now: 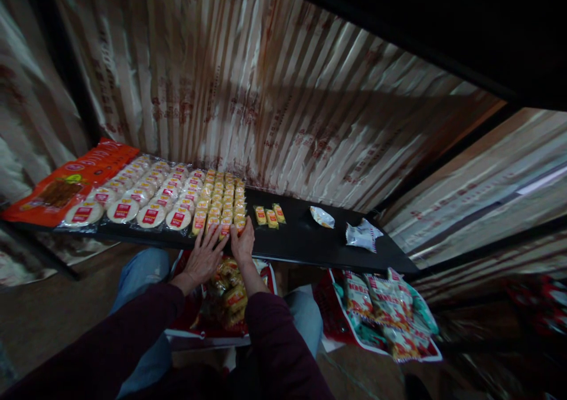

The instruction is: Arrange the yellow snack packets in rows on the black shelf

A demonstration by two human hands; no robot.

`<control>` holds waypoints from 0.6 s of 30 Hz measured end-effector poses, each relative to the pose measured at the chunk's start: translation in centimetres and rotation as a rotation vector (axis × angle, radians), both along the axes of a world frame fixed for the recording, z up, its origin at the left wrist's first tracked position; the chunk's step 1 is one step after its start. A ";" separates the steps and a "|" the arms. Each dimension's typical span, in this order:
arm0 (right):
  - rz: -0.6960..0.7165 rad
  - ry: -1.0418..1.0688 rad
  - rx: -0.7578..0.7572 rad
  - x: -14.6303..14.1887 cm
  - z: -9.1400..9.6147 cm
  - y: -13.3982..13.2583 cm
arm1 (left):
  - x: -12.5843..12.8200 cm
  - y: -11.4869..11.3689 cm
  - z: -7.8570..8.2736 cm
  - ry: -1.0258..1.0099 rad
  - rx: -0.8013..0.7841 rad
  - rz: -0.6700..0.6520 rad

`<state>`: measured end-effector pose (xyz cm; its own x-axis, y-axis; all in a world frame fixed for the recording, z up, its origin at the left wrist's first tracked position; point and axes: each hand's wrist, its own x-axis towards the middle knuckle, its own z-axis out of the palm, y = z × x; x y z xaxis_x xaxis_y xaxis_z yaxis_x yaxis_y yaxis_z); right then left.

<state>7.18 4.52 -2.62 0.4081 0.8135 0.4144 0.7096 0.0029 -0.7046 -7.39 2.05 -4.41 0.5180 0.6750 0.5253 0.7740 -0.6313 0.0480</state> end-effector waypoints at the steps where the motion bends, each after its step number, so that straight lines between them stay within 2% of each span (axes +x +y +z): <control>1: -0.002 0.005 -0.002 -0.1 0.0 0.1 | 0.0 0.0 0.0 0.002 -0.001 -0.001; 18: -0.041 0.048 -0.026 -0.3 0.3 0.7 | 0.1 0.0 0.2 0.005 0.002 0.002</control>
